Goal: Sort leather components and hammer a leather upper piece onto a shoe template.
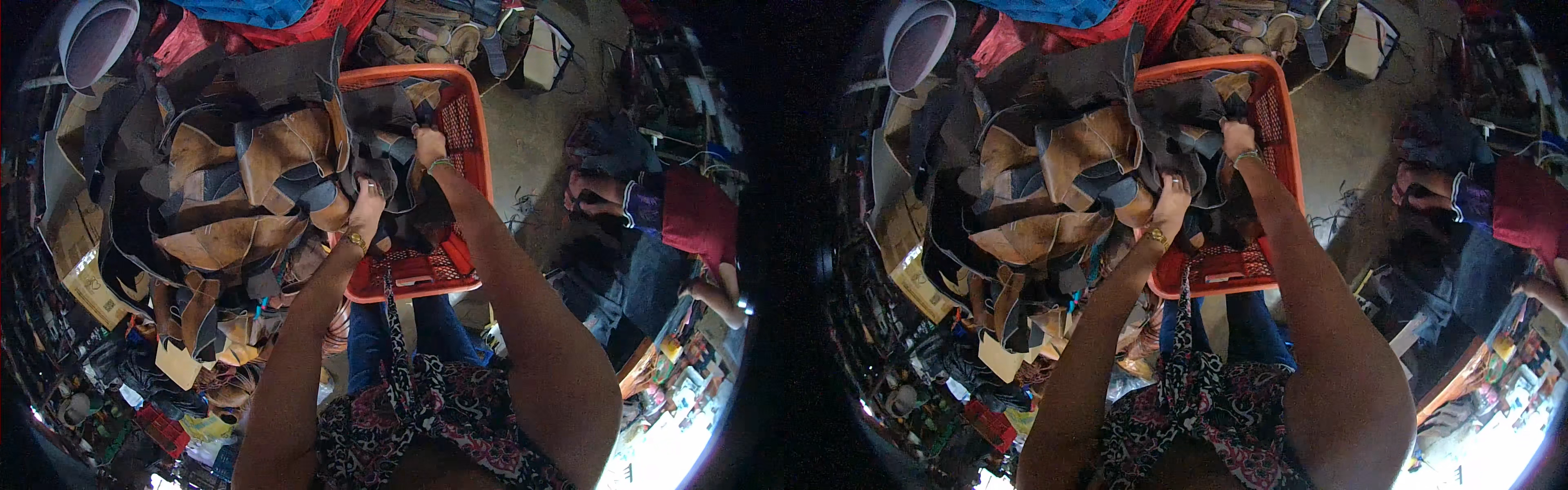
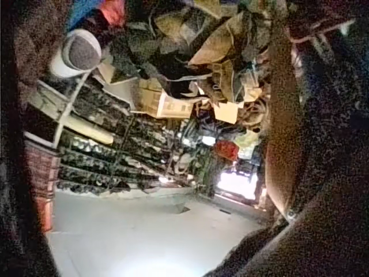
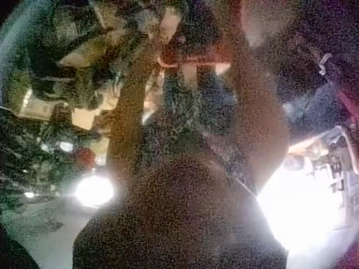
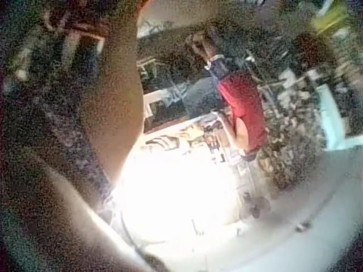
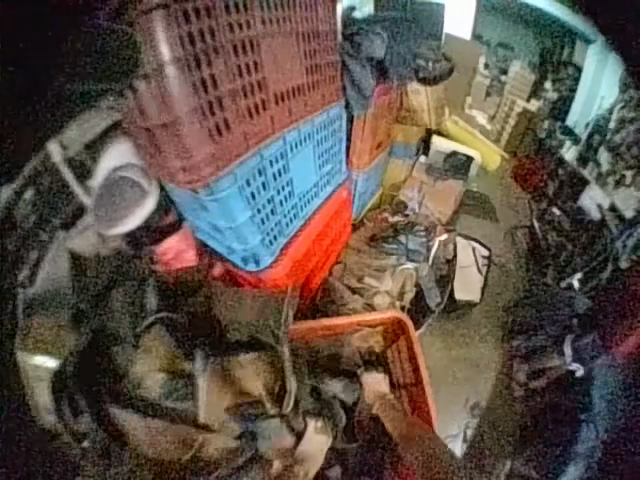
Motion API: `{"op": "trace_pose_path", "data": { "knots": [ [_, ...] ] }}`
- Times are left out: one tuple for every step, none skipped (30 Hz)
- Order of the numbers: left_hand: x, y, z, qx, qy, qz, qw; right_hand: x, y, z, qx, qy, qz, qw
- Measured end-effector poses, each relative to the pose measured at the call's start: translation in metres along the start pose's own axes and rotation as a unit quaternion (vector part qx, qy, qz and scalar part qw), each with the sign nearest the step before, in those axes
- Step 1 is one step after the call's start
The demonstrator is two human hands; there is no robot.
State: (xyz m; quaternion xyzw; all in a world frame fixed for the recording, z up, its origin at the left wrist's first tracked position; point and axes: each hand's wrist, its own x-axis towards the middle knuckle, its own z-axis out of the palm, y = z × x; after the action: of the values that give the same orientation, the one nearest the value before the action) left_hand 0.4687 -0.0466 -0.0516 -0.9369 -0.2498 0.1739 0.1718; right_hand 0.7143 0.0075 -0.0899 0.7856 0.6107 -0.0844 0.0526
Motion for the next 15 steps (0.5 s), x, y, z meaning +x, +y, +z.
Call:
{"op": "trace_pose_path", "data": {
  "knots": [
    [-0.004, 0.001, 0.003, -0.012, 0.091, -0.019, 0.996, -0.007, 0.0, -0.005, 0.001, 0.0, -0.001, 1.0],
    [-0.004, -0.001, 0.003, -0.011, 0.09, -0.021, 0.996, -0.015, 0.0, -0.011, 0.039, 0.059, -0.04, 0.997],
    [-0.004, -0.008, 0.002, -0.12, 0.069, -0.009, 0.99, -0.023, -0.003, -0.021, 0.078, 0.121, -0.082, 0.986],
    [-0.004, -0.015, -0.001, -0.229, 0.049, 0.003, 0.972, -0.033, -0.004, -0.033, 0.121, 0.143, -0.093, 0.978],
    [-0.006, -0.022, -0.005, -0.227, 0.049, 0.0, 0.973, -0.044, -0.002, -0.044, 0.121, 0.144, -0.096, 0.977],
    [-0.007, -0.028, -0.015, -0.267, 0.152, -0.01, 0.952, -0.058, 0.005, -0.054, 0.164, 0.175, -0.085, 0.967],
    [-0.009, -0.036, -0.025, -0.302, 0.253, -0.022, 0.919, -0.072, 0.011, -0.065, 0.207, 0.206, -0.074, 0.953],
    [-0.018, -0.052, -0.053, -0.324, 0.179, 0.012, 0.929, -0.092, 0.025, -0.081, 0.223, 0.194, -0.047, 0.954],
    [-0.031, -0.075, -0.071, -0.321, 0.177, 0.009, 0.93, -0.108, 0.025, -0.104, 0.245, 0.184, -0.028, 0.952],
    [-0.049, -0.104, -0.081, -0.35, 0.191, -0.015, 0.917, -0.119, 0.009, -0.138, 0.347, 0.199, -0.031, 0.916],
    [-0.054, -0.127, -0.107, -0.384, 0.221, -0.023, 0.896, -0.124, 0.037, -0.156, 0.31, 0.201, -0.025, 0.929],
    [-0.067, -0.15, -0.13, -0.44, 0.253, -0.024, 0.861, -0.126, 0.059, -0.174, 0.398, 0.184, 0.013, 0.899],
    [-0.087, -0.176, -0.15, -0.49, 0.279, -0.03, 0.825, -0.126, 0.065, -0.191, 0.487, 0.161, 0.045, 0.857],
    [-0.115, -0.206, -0.162, -0.495, 0.296, -0.063, 0.815, -0.124, 0.047, -0.213, 0.495, 0.158, 0.034, 0.854],
    [-0.143, -0.233, -0.171, -0.499, 0.311, -0.096, 0.803, -0.125, 0.02, -0.255, 0.473, 0.167, -0.03, 0.865]
  ]
}}
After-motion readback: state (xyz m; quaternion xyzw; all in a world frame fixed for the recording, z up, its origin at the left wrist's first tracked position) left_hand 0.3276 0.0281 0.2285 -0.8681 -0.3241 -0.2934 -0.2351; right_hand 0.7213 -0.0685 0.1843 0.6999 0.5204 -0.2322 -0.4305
